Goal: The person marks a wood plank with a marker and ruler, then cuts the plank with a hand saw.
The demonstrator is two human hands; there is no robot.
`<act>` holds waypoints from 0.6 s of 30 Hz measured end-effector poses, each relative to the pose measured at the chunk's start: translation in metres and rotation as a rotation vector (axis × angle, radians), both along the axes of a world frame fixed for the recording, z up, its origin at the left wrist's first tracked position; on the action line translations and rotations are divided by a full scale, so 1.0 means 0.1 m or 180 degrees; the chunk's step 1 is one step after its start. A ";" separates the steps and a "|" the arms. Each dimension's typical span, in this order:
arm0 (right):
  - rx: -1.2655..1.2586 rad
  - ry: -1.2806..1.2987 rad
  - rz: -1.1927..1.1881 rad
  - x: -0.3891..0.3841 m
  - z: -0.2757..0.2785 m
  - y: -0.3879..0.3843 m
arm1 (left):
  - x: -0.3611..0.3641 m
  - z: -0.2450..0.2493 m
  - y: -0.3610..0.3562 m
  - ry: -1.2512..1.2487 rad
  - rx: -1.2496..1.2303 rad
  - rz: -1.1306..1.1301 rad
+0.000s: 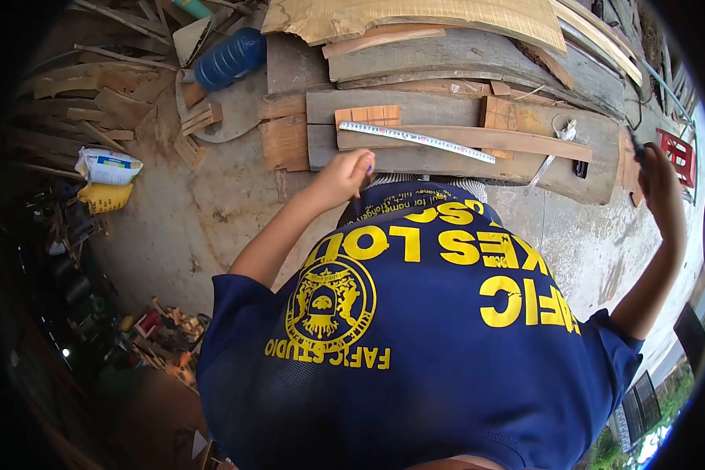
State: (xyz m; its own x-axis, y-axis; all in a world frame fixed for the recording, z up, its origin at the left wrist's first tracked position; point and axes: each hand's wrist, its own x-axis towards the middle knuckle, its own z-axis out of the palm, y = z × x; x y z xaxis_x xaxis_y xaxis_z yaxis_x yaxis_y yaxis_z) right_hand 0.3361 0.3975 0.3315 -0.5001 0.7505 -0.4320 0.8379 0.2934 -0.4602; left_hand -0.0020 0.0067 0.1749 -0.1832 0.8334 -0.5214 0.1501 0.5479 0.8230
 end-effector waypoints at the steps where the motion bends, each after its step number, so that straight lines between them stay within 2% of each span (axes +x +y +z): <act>1: 0.0341 0.0079 -0.0048 -0.02 0.24 -0.05 | -0.11 -0.14 -0.14 0.0379 -0.0160 0.0108; 2: 0.0691 0.0160 -0.0109 -0.01 0.43 -0.15 | -0.16 -0.33 -0.24 0.0366 -0.0150 0.0098; 4: 0.0749 0.0213 -0.0172 0.11 0.41 -0.26 | -0.22 -0.63 -0.32 0.2460 0.0831 -0.0202; 6: -0.0112 0.1129 -0.0252 0.10 0.16 -0.44 | -0.17 -0.85 -0.20 0.2205 0.0757 -0.0065; 8: -0.1078 0.1847 -0.0682 0.02 -0.36 -0.64 | -0.15 -1.12 -0.09 0.2106 0.0822 -0.0132; 10: -0.1747 0.2320 -0.1041 -0.28 -0.78 -0.99 | -0.11 -1.27 -0.03 0.2346 0.0880 -0.0266; 12: -0.2413 0.2296 -0.1503 -0.46 -1.15 -1.26 | -0.08 -1.35 -0.01 0.2869 0.0798 -0.0502; 14: -0.2059 0.1968 -0.1517 -0.49 -1.63 -1.45 | -0.10 -1.49 -0.08 0.2917 0.0501 -0.0603; 16: -0.1308 0.1939 -0.1078 -0.46 -2.21 -1.55 | -0.10 -1.57 -0.17 0.2946 0.0195 -0.0723; 18: -0.0186 0.1380 -0.0996 -0.63 -2.42 -1.71 | -0.05 -1.60 -0.25 0.2821 0.0057 -0.0664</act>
